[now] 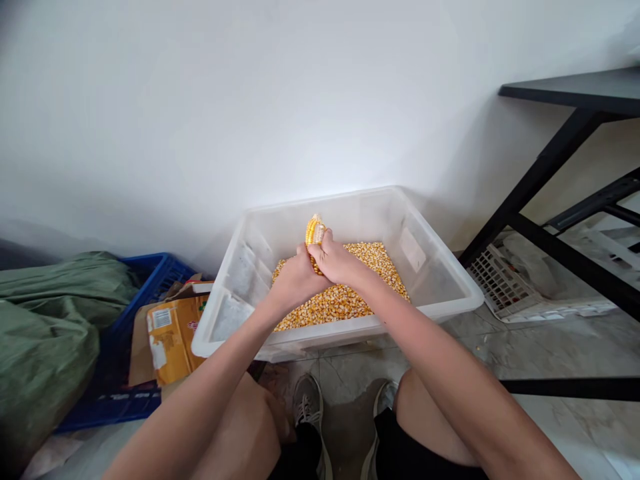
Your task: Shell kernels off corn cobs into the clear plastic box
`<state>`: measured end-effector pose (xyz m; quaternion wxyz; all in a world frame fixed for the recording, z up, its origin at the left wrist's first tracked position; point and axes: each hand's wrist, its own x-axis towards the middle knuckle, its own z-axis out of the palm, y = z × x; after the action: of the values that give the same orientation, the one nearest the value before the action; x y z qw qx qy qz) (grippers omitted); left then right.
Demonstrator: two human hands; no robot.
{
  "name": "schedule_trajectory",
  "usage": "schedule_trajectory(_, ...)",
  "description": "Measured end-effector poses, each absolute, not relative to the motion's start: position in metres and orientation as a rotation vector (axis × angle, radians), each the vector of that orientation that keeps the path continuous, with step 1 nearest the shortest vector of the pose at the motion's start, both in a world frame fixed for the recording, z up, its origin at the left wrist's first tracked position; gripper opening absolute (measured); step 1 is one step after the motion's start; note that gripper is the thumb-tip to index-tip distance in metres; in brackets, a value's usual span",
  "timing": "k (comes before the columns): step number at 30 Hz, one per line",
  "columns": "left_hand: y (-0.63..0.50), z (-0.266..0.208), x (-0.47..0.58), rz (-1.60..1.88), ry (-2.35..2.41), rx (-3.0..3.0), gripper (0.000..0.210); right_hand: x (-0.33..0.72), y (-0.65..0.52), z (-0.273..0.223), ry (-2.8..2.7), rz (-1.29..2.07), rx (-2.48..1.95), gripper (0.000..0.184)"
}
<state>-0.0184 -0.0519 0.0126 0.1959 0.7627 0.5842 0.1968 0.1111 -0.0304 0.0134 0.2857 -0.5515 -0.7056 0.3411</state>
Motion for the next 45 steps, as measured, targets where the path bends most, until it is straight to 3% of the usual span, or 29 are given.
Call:
schedule_trajectory(10, -0.048, 0.012, -0.019, 0.530, 1.667, 2.100, 0.056, 0.110, -0.025, 0.010, -1.786, 0.934, -1.537, 0.035)
schedule_trajectory(18, -0.053, 0.017, -0.011, 0.462, 1.675, 2.174, 0.066, 0.104, -0.022, 0.009, -1.679, 0.948, -1.651, 0.071)
schedule_trajectory(26, -0.057, 0.021, -0.003, 0.437, 1.732, 2.264, 0.072, 0.106, -0.024, 0.017, -1.784, 0.893, -1.574, 0.059)
schedule_trajectory(33, -0.057, 0.024, 0.001, 0.430, 1.701, 2.251, 0.075, 0.112, -0.025, 0.018, -1.850, 0.894, -1.501, 0.061)
schedule_trajectory(40, -0.056, 0.020, -0.004, 0.464, 1.651, 2.269, 0.061, 0.115, -0.024, 0.015, -1.895, 0.897, -1.494, 0.070)
schedule_trajectory(45, -0.053, 0.020, -0.011, 0.493, 1.661, 2.184, 0.064, 0.117, -0.019, 0.007, -1.810, 0.895, -1.435, 0.064)
